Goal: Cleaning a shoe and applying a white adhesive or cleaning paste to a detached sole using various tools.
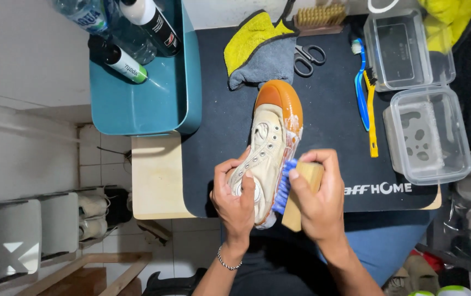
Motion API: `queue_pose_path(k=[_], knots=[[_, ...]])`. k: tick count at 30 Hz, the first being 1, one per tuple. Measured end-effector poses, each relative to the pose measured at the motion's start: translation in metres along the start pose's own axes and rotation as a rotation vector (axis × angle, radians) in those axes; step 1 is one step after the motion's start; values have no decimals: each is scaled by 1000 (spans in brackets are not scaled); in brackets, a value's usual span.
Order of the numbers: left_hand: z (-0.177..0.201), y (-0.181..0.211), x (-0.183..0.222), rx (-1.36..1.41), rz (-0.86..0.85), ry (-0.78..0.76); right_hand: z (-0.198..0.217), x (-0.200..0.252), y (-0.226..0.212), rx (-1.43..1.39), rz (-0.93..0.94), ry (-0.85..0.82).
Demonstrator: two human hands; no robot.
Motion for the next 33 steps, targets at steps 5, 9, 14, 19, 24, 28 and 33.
queue_pose_path(k=[5, 9, 14, 19, 24, 28, 33], knots=[[3, 0, 0, -33, 0, 10, -10, 29, -8, 54, 8, -128], [-2, 4, -1, -20, -30, 3, -8, 15, -13, 210, 44, -136], [-1, 5, -1, -75, -36, -23, 7, -35, -16, 127, 60, 16], [4, -1, -5, -83, -5, 16, -11, 28, -4, -22, 37, -124], [0, -5, -6, 44, -2, -73, -4, -24, -10, 6, 117, -38], [3, -10, -2, -42, 22, -60, 6, -72, -18, 41, 159, 22], [3, -7, -5, -14, 10, -63, -8, -22, -25, 155, 108, -172]])
Point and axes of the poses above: each hand's wrist, its own x-axis away from the middle knuckle, its own z-axis out of the back of the hand, y = z × x, the point moved 7 cm from there along -x, towards the middle knuckle, and after that the axes turned 7 degrees about z, right-handed, at the moved point
